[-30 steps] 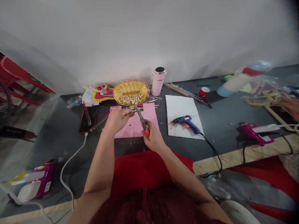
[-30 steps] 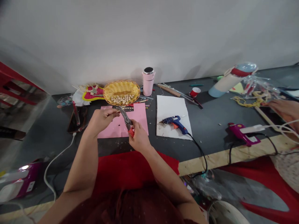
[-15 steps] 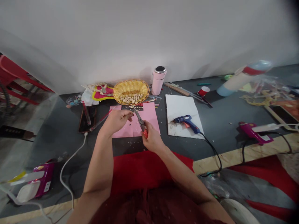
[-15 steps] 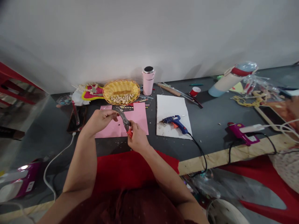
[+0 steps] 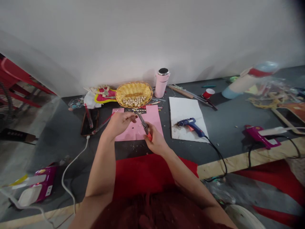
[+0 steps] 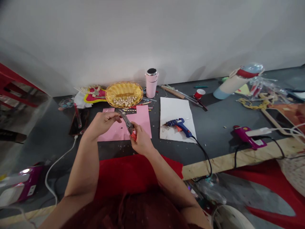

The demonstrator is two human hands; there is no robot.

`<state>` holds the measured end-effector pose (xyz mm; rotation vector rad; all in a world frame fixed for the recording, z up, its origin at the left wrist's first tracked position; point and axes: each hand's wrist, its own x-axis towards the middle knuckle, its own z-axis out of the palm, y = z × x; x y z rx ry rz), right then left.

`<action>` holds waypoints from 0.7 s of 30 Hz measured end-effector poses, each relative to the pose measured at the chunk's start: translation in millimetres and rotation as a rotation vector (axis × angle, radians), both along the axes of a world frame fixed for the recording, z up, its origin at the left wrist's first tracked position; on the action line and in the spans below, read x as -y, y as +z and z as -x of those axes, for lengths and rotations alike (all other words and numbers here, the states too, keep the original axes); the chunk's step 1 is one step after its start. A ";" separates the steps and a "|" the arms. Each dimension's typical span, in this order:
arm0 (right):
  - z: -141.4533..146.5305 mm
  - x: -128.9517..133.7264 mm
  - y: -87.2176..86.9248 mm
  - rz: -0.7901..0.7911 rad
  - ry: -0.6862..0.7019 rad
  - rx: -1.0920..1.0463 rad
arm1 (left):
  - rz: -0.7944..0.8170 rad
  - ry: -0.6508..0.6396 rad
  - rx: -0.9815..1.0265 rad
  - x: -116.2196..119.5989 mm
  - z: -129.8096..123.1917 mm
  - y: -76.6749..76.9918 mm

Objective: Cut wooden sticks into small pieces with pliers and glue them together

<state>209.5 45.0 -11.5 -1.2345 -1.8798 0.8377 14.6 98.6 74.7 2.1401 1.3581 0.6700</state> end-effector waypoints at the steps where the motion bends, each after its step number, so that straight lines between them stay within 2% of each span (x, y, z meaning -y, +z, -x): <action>1: -1.2 -0.8 -0.1 -0.020 -0.001 0.034 | 0.011 -0.025 0.007 0.0 0.3 0.7; 7: -1.8 -0.7 -1.5 -0.054 -0.006 0.112 | 0.051 -0.092 -0.018 1.2 3.4 3.0; 14: 5.4 5.4 -4.9 -0.033 -0.054 0.146 | 0.050 -0.058 -0.033 -0.5 5.5 2.2; 21: 7.3 7.0 -2.2 0.015 -0.046 0.105 | 0.062 -0.017 -0.017 -0.4 3.5 2.0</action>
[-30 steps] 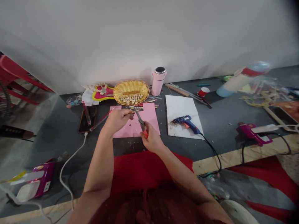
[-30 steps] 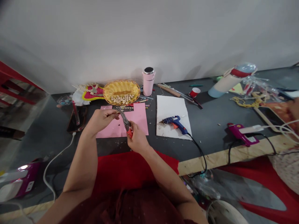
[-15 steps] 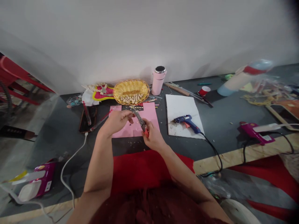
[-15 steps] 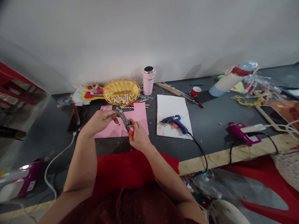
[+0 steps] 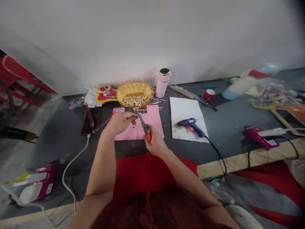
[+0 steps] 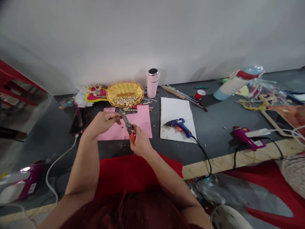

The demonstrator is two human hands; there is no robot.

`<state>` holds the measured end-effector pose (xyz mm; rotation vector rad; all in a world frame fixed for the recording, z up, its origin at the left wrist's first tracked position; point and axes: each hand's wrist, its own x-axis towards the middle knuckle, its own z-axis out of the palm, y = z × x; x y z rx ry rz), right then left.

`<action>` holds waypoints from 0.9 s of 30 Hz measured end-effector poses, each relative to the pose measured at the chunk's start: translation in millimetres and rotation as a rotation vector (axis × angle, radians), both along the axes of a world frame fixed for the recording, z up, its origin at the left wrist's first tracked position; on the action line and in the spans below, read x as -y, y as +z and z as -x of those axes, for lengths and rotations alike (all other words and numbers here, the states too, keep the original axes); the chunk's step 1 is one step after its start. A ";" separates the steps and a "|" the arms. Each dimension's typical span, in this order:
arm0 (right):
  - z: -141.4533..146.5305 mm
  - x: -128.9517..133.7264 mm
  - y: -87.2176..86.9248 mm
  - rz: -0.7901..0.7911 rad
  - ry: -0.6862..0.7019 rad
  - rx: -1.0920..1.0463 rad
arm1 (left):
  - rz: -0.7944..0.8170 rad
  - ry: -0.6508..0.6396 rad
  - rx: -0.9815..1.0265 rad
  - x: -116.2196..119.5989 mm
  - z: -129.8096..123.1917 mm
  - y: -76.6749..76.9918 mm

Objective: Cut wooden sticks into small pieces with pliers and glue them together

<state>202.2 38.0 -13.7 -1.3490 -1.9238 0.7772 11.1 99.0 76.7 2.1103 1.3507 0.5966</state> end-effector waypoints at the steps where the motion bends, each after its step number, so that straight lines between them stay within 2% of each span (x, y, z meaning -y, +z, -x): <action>1: -0.3 -0.4 0.3 0.008 0.003 -0.009 | -0.004 -0.002 0.003 0.2 0.0 0.1; 11: -7.2 -6.9 0.3 -0.062 0.068 0.022 | 0.107 -0.127 0.031 1.0 5.5 1.3; 18: -3.8 -2.4 -1.3 -0.036 -0.013 0.066 | 0.078 -0.057 -0.005 -1.6 -0.5 -2.0; 23: -4.6 -4.3 -0.9 -0.027 -0.037 0.018 | -0.058 0.056 -0.003 -3.3 -5.3 -7.4; 27: -6.0 -6.7 -0.5 -0.035 0.012 -0.013 | -0.057 0.013 -0.003 -3.2 -1.4 -7.9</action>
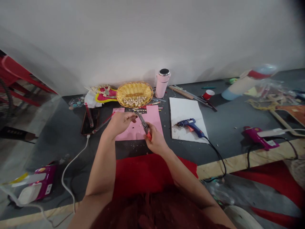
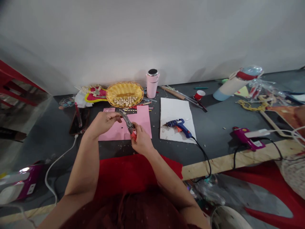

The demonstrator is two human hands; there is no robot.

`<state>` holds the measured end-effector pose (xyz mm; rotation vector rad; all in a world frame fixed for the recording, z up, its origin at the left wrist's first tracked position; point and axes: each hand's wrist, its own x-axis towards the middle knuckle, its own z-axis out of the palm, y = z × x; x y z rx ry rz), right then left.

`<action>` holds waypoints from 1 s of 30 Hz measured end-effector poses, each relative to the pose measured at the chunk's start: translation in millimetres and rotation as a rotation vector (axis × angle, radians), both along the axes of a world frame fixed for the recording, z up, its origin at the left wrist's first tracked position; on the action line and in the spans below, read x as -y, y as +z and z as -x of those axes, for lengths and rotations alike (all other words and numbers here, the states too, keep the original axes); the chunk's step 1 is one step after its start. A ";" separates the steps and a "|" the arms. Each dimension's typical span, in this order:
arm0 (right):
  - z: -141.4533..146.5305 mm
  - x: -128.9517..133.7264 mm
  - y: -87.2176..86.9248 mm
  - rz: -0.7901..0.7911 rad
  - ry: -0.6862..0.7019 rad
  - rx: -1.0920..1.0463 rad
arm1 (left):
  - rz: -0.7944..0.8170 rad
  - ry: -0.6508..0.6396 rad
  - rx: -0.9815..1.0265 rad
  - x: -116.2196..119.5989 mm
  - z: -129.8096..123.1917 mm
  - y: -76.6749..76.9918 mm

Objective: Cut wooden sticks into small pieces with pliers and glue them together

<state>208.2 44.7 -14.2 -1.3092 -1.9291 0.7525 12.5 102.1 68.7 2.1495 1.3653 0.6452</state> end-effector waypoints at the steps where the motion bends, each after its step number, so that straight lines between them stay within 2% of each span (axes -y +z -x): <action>1: -0.2 -0.3 -0.1 -0.001 0.011 -0.004 | 0.012 -0.022 0.006 0.1 1.4 0.6; 5: 0.1 0.6 -1.5 0.010 0.016 0.002 | 0.040 -0.060 -0.020 0.8 3.9 4.4; 13: 5.0 5.7 -1.7 0.059 -0.034 0.055 | 0.061 0.001 -0.080 -0.5 0.4 3.3; 22: 4.1 4.7 8.7 0.185 0.090 -0.187 | 0.045 -0.007 -0.033 0.8 3.0 4.6; 26: -1.1 1.4 6.0 0.113 0.048 -0.133 | 0.005 0.044 -0.072 0.5 -1.6 3.2; 30: -3.0 0.0 3.2 0.050 0.042 -0.016 | 0.043 -0.020 -0.074 1.5 -0.4 5.4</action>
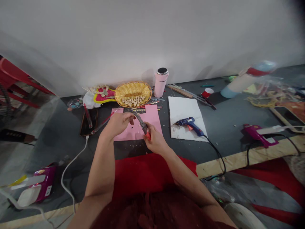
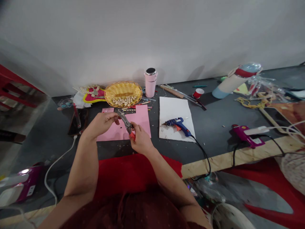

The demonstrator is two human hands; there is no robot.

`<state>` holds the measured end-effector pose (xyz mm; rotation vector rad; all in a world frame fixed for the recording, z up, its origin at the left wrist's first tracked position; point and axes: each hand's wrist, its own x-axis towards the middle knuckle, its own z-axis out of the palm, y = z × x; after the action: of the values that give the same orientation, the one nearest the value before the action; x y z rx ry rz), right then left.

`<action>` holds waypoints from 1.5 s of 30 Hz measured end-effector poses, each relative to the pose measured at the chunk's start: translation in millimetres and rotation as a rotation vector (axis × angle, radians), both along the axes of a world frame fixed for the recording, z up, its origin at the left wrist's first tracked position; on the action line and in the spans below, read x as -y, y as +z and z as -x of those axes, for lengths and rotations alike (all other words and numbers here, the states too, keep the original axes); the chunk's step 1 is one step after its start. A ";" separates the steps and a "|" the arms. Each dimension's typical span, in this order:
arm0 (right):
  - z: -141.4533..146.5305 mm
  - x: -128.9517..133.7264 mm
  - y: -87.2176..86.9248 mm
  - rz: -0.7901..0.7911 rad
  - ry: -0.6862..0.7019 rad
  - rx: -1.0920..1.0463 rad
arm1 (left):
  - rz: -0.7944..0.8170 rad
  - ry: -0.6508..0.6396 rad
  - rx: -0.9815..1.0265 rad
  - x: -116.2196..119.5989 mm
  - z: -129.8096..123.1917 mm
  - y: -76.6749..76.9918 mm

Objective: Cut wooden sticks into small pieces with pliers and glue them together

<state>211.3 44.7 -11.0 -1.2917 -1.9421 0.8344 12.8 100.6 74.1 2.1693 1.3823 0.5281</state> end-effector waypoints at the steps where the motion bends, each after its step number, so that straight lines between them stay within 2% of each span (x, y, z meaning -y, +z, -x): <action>1: 0.4 0.1 -0.1 -0.009 0.005 0.018 | 0.024 -0.021 0.012 0.6 1.5 1.1; 10: 5.3 4.2 -4.1 -0.034 -0.008 0.037 | 0.094 -0.070 0.094 4.1 10.8 3.6; 22: 6.4 4.2 -0.3 -0.003 -0.049 -0.003 | -0.033 0.078 0.019 0.9 -3.4 1.3; 28: 3.1 2.5 -0.8 -0.036 0.003 0.015 | -0.021 -0.029 0.030 -1.0 2.7 -2.2; 38: 9.2 8.8 -0.4 0.011 -0.038 0.093 | 0.034 -0.004 0.020 -1.3 0.3 0.9; 45: 10.1 7.7 3.0 0.091 0.008 -0.063 | 0.026 0.006 0.049 -0.6 1.9 0.2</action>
<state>201.2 36.9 -7.9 -1.2952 -1.8804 0.9655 10.9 101.2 74.3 2.1183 1.3625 0.5582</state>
